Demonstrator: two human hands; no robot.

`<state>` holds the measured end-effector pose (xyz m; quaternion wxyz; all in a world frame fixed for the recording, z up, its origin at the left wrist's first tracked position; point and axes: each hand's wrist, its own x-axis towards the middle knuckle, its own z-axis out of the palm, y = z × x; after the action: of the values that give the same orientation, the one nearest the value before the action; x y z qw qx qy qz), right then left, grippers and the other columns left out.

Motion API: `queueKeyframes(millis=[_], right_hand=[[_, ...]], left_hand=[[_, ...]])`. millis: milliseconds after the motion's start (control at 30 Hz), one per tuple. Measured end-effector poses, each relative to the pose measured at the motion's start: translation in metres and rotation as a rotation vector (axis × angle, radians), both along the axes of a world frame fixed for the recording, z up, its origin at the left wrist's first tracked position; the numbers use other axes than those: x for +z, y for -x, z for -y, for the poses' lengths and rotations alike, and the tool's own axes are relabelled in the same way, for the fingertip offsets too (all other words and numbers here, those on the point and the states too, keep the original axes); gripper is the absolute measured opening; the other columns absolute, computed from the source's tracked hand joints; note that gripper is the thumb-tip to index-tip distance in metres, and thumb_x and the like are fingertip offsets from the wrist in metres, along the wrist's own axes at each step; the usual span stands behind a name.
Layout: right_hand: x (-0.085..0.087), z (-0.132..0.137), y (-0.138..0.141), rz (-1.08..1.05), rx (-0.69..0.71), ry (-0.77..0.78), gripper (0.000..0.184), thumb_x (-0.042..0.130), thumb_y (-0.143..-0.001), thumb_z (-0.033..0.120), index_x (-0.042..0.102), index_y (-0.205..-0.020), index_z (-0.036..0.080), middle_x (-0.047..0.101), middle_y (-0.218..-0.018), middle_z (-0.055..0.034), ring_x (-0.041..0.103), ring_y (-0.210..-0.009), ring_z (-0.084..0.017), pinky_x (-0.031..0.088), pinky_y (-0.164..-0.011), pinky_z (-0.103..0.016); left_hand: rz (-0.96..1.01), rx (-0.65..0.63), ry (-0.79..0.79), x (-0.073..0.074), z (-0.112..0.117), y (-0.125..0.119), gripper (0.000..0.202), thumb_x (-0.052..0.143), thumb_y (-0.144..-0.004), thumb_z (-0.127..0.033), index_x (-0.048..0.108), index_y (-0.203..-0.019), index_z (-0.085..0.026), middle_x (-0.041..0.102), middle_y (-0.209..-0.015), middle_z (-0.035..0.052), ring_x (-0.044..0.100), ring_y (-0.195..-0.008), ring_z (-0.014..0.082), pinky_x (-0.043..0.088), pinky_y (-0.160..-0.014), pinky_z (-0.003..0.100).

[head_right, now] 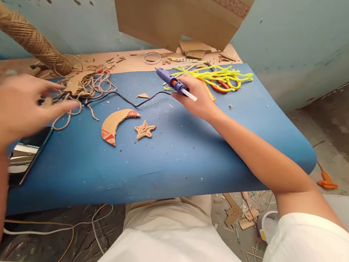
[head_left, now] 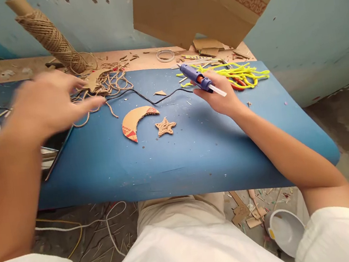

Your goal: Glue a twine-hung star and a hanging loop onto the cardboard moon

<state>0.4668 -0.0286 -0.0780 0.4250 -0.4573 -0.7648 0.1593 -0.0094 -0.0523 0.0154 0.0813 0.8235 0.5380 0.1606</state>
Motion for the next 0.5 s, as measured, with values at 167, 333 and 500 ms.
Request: queueKeyframes(millis=[167,333,500], right_hand=[[-0.001,0.007,0.004,-0.082,-0.038,0.186,0.042,0.078,-0.102,0.067,0.077,-0.101,0.025,0.079,-0.091,-0.0042,0.067,-0.071,-0.021,0.058,-0.078,-0.042],[0.002,0.012,0.007,-0.047,-0.044,0.140,0.036,0.077,-0.102,0.062,0.073,-0.096,0.026,0.072,-0.083,-0.0028,0.063,-0.076,-0.022,0.054,-0.077,-0.041],[0.003,0.009,0.006,-0.022,-0.050,0.120,0.018,0.074,-0.093,0.041,0.071,-0.102,0.026,0.070,-0.093,-0.0038,0.060,-0.087,-0.025,0.050,-0.084,-0.042]], left_hand=[[-0.372,0.094,0.127,-0.062,0.011,-0.077,0.066,0.067,-0.102,-0.071,0.075,-0.137,-0.015,0.073,-0.149,0.0227,0.072,-0.142,0.0480,0.061,-0.112,0.058],[0.024,0.120,0.305,-0.063,-0.005,-0.064,0.066,0.090,-0.076,-0.059,0.060,-0.123,-0.024,0.078,-0.119,0.0103,0.078,-0.104,0.0336,0.059,-0.082,0.042],[0.386,0.039,0.561,-0.039,-0.023,-0.052,0.078,0.081,-0.081,-0.056,0.045,-0.144,-0.029,0.071,-0.081,-0.0031,0.069,-0.061,0.0229,0.060,-0.061,0.037]])
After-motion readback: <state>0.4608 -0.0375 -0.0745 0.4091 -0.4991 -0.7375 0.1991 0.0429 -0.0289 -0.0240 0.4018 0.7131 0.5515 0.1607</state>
